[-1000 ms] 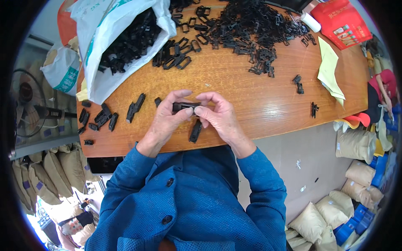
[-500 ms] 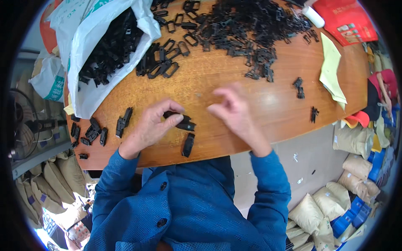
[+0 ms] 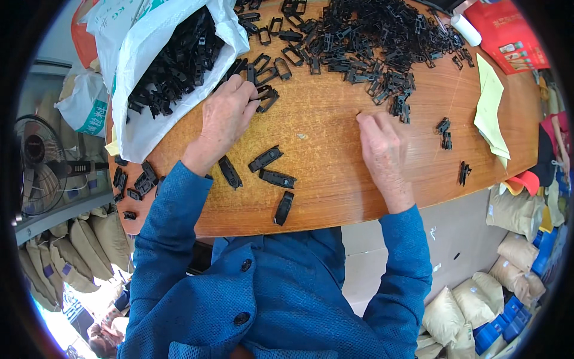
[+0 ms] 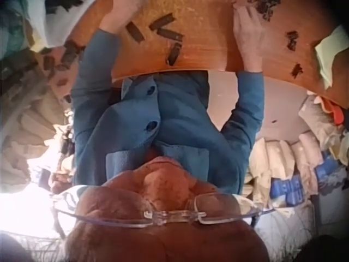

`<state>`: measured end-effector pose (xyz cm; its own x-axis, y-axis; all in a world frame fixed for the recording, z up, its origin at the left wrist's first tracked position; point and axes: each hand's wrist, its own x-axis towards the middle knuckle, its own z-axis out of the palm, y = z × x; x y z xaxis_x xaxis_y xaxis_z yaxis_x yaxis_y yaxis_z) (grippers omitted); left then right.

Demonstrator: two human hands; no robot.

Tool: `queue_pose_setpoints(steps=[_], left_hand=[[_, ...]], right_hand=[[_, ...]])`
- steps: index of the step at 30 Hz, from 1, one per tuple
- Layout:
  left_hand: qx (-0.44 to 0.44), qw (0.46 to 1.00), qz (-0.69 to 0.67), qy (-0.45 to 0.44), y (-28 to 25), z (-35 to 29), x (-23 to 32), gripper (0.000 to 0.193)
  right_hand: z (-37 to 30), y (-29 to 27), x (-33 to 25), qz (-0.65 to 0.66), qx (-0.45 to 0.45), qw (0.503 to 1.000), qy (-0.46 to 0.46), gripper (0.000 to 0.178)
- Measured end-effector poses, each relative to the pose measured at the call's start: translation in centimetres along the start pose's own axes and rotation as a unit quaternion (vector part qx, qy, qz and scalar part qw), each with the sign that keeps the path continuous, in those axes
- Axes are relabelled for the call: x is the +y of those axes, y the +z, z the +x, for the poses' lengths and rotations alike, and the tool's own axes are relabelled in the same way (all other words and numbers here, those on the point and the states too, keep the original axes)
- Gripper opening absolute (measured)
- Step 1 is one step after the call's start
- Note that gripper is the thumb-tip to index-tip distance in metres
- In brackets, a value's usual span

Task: Assembling small black plastic components by hand at a workbench.

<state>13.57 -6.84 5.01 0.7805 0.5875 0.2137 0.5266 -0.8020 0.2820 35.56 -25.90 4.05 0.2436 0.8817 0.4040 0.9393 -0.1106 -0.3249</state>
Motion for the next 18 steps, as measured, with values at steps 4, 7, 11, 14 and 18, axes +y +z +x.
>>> queue_pose_setpoints(steps=[4,7,11,14,18], left_hand=[[0.051,0.998,-0.025,0.028,-0.3,-0.6,0.8,0.013],[0.053,0.990,-0.126,-0.019,-0.9,-1.9,2.2,0.011],[0.029,0.964,-0.250,-0.083,0.0,-3.2,4.1,0.009],[0.044,0.981,-0.179,-0.068,1.4,-4.0,4.1,0.008],[0.070,0.985,-0.154,-0.043,0.8,-4.8,4.5,0.008]], right_hand=[[-1.8,1.1,-1.8,0.187,0.014,0.979,0.080,0.015],[-2.2,0.7,-4.2,0.328,0.038,0.933,0.142,0.012],[-2.5,1.7,-5.4,0.381,0.077,0.914,0.118,0.009],[-2.3,2.6,-5.8,0.381,0.079,0.911,0.136,0.005],[-3.4,3.0,-4.4,0.377,0.106,0.902,0.182,0.005]])
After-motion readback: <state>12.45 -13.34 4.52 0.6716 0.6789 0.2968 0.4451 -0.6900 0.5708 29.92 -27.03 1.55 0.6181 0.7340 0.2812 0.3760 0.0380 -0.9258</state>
